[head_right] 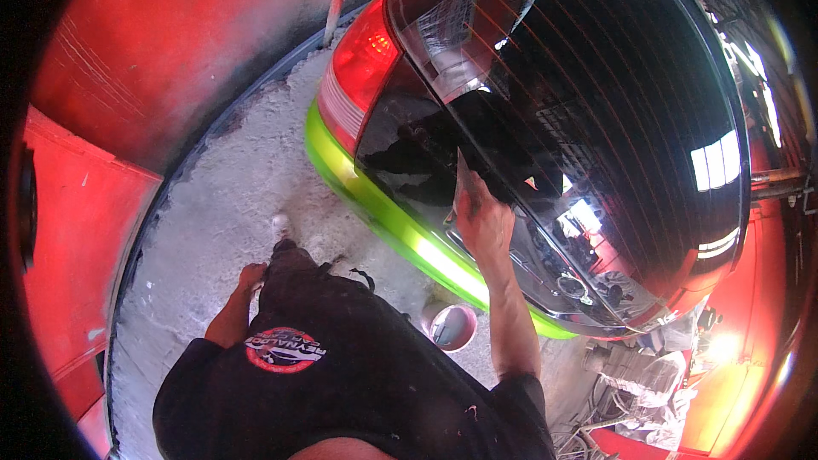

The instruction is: The person sands the rear trunk lid of a black car using a sanding block. They work on the surface around the emblem and the rear spoiler, using consistent back-and-forth motions. The person occasionally pauses to wipe the surface with their hand to check the finish.

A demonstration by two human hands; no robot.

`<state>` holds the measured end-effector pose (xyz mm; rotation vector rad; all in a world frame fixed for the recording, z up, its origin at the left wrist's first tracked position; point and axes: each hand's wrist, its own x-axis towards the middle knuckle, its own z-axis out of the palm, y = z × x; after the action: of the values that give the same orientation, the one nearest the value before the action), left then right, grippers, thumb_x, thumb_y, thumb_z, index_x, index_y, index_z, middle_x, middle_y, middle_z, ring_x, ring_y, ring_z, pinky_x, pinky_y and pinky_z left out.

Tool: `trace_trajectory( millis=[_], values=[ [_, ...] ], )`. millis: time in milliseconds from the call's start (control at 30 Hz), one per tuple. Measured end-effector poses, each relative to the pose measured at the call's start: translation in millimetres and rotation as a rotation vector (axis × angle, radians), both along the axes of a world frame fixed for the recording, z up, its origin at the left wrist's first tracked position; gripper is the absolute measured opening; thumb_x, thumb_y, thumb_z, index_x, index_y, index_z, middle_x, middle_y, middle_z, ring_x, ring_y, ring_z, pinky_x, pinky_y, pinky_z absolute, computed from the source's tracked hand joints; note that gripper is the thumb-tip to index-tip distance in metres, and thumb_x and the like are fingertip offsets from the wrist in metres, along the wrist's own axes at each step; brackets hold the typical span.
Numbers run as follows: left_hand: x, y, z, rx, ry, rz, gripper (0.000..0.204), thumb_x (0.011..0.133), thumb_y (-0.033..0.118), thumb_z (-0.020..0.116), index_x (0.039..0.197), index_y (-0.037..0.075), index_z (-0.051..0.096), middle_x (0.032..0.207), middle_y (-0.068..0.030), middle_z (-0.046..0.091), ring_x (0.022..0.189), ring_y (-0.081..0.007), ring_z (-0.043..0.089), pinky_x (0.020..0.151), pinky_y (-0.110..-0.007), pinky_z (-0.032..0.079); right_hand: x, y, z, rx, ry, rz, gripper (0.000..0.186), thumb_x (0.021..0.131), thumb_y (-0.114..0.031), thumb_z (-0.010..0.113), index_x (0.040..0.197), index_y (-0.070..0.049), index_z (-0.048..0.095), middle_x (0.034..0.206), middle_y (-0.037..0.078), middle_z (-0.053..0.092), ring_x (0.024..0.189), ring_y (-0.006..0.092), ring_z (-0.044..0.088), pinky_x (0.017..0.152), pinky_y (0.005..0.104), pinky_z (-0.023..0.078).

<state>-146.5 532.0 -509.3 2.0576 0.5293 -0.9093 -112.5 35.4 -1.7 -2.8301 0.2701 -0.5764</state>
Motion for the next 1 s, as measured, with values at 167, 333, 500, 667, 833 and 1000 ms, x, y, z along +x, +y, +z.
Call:
trace_trajectory(
  millis=[167,333,500,667,833,1000],
  values=[
    [3.6,5.1,-17.5,0.078,0.041,-0.113,0.055,0.088,0.055,0.063,0.108,0.005,0.075,0.112,-0.0208,0.073,0.106,-0.0363,0.069,0.09,-0.046,0.052,15.1,9.1,3.5,0.085,0.029,-0.01,0.038,0.088,-0.019,0.064,0.125,-0.008,0.068,0.084,0.024,0.071,0.079,0.0413,0.072,0.072,0.0466,0.057],
    [-1.1,-14.3,22.1,-0.04,0.002,0.03,0.053,0.089,0.053,0.062,0.11,0.007,0.075,0.115,-0.0208,0.072,0.113,-0.0358,0.067,0.097,-0.045,0.051,24.3,9.7,-3.4,0.012,0.049,0.006,0.039,0.089,-0.02,0.063,0.126,-0.008,0.067,0.084,0.026,0.07,0.077,0.0434,0.071,0.071,0.0479,0.057],
    [-3.0,-3.2,-19.9,0.038,0.032,-0.009,0.055,0.089,0.054,0.062,0.109,0.004,0.075,0.113,-0.0211,0.072,0.112,-0.0366,0.068,0.093,-0.046,0.052,43.2,18.6,-4.9,0.007,0.058,0.024,0.04,0.089,-0.022,0.062,0.127,-0.009,0.067,0.081,0.026,0.07,0.076,0.0441,0.07,0.071,0.0485,0.057],
    [5.8,-16.3,9.5,0.033,0.007,-0.112,0.061,0.089,0.059,0.057,0.109,0.004,0.075,0.114,-0.0227,0.072,0.114,-0.0381,0.067,0.094,-0.048,0.052,57.4,28.5,-8.3,0.033,0.092,0.007,0.041,0.09,-0.025,0.063,0.128,-0.009,0.067,0.079,0.027,0.069,0.075,0.0447,0.07,0.071,0.0499,0.057],
    [-4.4,-13.0,9.5,0.05,-0.022,-0.058,0.062,0.088,0.06,0.058,0.108,0.004,0.076,0.11,-0.023,0.072,0.109,-0.0379,0.068,0.092,-0.048,0.052,64.4,35.3,-7.6,-0.027,0.015,0.051,0.039,0.089,-0.018,0.062,0.126,-0.007,0.067,0.073,0.025,0.068,0.064,0.0423,0.068,0.063,0.0508,0.057],
    [-10.4,-2.3,3.5,0.093,0.051,-0.1,0.06,0.088,0.059,0.06,0.109,0.005,0.076,0.111,-0.022,0.073,0.107,-0.0381,0.069,0.092,-0.047,0.053,63.4,27.6,-14.5,-0.028,-0.007,0.07,0.04,0.089,-0.019,0.062,0.126,-0.006,0.067,0.075,0.028,0.067,0.067,0.0433,0.069,0.065,0.0509,0.057]
  ],
)
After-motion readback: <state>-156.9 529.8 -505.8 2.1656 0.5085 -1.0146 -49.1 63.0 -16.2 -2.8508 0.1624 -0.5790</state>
